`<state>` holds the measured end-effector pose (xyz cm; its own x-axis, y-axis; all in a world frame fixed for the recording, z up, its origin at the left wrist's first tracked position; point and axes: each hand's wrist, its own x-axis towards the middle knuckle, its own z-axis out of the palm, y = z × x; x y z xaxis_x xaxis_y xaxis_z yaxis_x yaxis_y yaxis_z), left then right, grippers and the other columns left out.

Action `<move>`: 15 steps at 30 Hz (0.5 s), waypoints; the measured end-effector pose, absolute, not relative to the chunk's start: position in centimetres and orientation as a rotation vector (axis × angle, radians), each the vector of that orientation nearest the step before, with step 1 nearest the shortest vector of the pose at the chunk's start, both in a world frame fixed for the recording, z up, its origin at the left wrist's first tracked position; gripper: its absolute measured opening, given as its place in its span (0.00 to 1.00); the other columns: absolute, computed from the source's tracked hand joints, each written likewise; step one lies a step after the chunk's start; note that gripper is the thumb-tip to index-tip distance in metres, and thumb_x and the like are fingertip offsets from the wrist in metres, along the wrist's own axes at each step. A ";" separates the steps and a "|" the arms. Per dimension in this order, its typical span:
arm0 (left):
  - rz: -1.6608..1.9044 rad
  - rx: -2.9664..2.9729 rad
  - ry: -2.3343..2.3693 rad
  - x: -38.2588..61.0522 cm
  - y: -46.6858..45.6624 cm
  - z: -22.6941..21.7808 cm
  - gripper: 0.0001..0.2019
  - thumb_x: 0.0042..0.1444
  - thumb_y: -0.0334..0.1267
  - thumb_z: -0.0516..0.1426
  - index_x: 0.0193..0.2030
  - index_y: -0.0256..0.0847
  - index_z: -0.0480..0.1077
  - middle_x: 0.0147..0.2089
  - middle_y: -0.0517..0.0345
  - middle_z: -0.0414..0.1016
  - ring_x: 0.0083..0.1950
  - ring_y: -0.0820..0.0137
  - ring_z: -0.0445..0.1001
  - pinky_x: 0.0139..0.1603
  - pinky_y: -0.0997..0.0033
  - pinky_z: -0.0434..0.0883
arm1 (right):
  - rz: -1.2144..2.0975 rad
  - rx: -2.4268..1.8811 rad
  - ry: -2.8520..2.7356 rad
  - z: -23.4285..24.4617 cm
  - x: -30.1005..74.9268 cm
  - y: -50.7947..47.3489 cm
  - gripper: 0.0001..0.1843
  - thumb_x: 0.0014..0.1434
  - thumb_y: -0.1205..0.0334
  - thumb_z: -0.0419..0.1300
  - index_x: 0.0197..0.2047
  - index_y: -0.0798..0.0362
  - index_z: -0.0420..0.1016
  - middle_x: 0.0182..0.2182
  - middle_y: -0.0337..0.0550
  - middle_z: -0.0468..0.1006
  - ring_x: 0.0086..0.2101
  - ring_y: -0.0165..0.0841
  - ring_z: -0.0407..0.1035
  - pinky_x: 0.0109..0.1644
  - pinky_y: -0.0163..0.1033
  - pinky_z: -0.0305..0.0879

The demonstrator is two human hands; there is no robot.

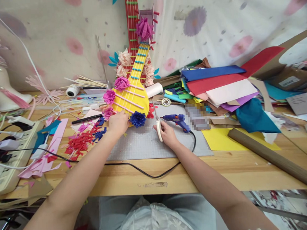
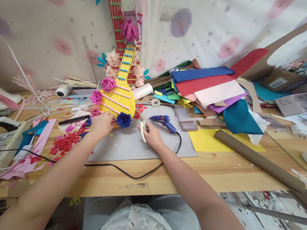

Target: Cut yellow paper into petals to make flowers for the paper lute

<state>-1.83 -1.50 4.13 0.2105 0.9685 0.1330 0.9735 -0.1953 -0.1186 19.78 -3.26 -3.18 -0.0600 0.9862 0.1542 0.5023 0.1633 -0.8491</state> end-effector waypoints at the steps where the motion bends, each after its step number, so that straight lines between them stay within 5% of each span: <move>1: -0.038 -2.307 -1.858 -1.9 -1.4 4.1 0.12 0.53 0.35 0.49 0.37 0.36 0.73 0.39 0.48 0.73 0.41 0.59 0.73 0.32 0.65 0.64 | 0.793 -1.441 -1.673 -3.2 19.8 -3.3 0.19 0.53 0.43 0.51 0.30 0.52 0.66 0.24 0.38 0.68 0.26 0.30 0.60 0.32 0.35 0.56; 15: -0.197 -2.311 -1.948 -3.4 -1.8 2.7 0.14 0.58 0.37 0.44 0.41 0.36 0.70 0.42 0.45 0.71 0.44 0.59 0.72 0.37 0.63 0.66 | 0.809 -1.432 -1.667 -3.2 19.9 -3.3 0.19 0.53 0.44 0.52 0.30 0.52 0.67 0.23 0.37 0.68 0.25 0.30 0.60 0.31 0.35 0.57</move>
<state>-3.41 -1.84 2.72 0.1670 0.9710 0.1712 0.9856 -0.1691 -0.0024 19.85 -3.27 -3.16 -0.0623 0.9864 0.1522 0.4906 0.1631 -0.8560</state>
